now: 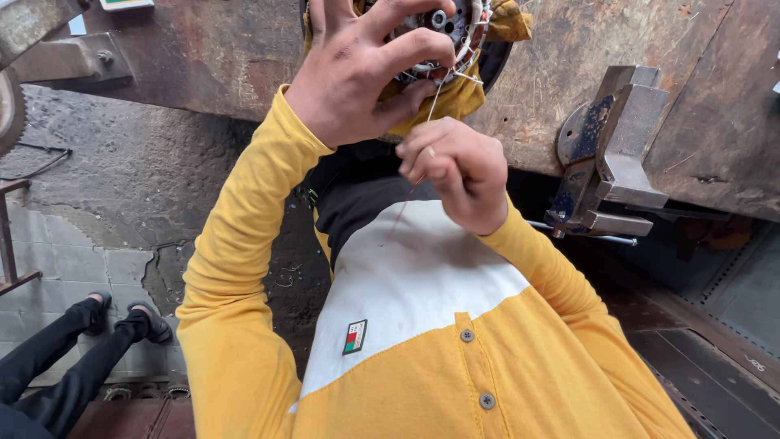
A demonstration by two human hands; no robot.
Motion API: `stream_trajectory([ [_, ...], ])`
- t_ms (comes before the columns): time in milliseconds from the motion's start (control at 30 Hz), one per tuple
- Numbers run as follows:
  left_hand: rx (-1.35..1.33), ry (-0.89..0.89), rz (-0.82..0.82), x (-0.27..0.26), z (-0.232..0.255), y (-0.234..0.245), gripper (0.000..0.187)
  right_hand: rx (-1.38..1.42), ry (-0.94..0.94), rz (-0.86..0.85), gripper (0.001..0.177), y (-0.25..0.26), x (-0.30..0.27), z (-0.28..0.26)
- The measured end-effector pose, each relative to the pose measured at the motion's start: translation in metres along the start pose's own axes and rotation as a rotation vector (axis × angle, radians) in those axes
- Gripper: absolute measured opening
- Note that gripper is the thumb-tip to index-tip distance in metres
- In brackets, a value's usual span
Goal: The person winds copper wire around a motor armature, trims excess wire with scissors, and secures the windings with white string. The person uses a screwdriver to adjust the coil and continues winding and tying the wire.
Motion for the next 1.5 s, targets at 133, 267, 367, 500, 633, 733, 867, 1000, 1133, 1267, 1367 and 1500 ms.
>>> stream_trajectory([
  [133, 0.086, 0.040, -0.009, -0.002, 0.007, -0.006, 0.036, -0.057, 0.140, 0.011, 0.039, 0.019, -0.005, -0.009],
  [267, 0.090, 0.052, -0.011, -0.008, 0.014, -0.001, 0.035, 0.070, 0.171, 0.196, 0.044, 0.029, -0.006, -0.014],
  [367, 0.070, 0.051, -0.020, -0.006, 0.000, -0.004, 0.035, 0.564, -0.105, 0.540, 0.031, 0.042, 0.000, 0.013],
  [500, 0.052, 0.044, -0.018, -0.007, -0.001, -0.004, 0.037, 1.038, -0.200, 0.494, 0.023, 0.048, 0.000, 0.037],
  [633, 0.060, 0.047, -0.027, -0.006, -0.001, -0.003, 0.040, 1.059, -0.189, 0.305, 0.023, 0.050, 0.001, 0.050],
  [733, 0.079, 0.041, -0.033, -0.007, -0.001, -0.002, 0.040, 0.812, -0.158, 0.303, 0.024, 0.052, -0.001, 0.059],
  [867, 0.061, 0.049, -0.045, -0.007, -0.004, -0.002, 0.040, 0.448, -0.007, 0.277, 0.026, 0.055, 0.004, 0.064],
  [1000, 0.045, 0.053, -0.043, -0.003, -0.002, 0.000, 0.036, 0.327, 0.058, 0.239, 0.021, 0.057, 0.011, 0.060],
  [1133, 0.003, 0.116, -0.067, 0.001, 0.006, 0.008, 0.034, 0.134, 0.106, 0.148, 0.017, 0.063, 0.012, 0.046],
  [1267, -0.032, 0.253, -0.072, 0.001, 0.015, 0.009, 0.033, 0.148, 0.139, 0.093, 0.018, 0.064, 0.004, 0.042],
  [1367, 0.026, 0.327, 0.040, -0.001, 0.022, -0.005, 0.028, 0.446, 0.105, 0.251, 0.020, 0.061, -0.002, 0.053],
  [1500, 0.070, 0.296, 0.142, -0.009, 0.020, -0.020, 0.018, 1.111, -0.054, 0.293, 0.020, 0.073, -0.008, 0.077],
])
Point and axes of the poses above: each hand's wrist, its own x-axis towards the middle knuckle, its own y-axis out of the back of the hand, z = x × y, the point moved 3 cm from there along x, towards the middle knuckle, and after that the axes turned 6 degrees about z, right-handed, at the moved point
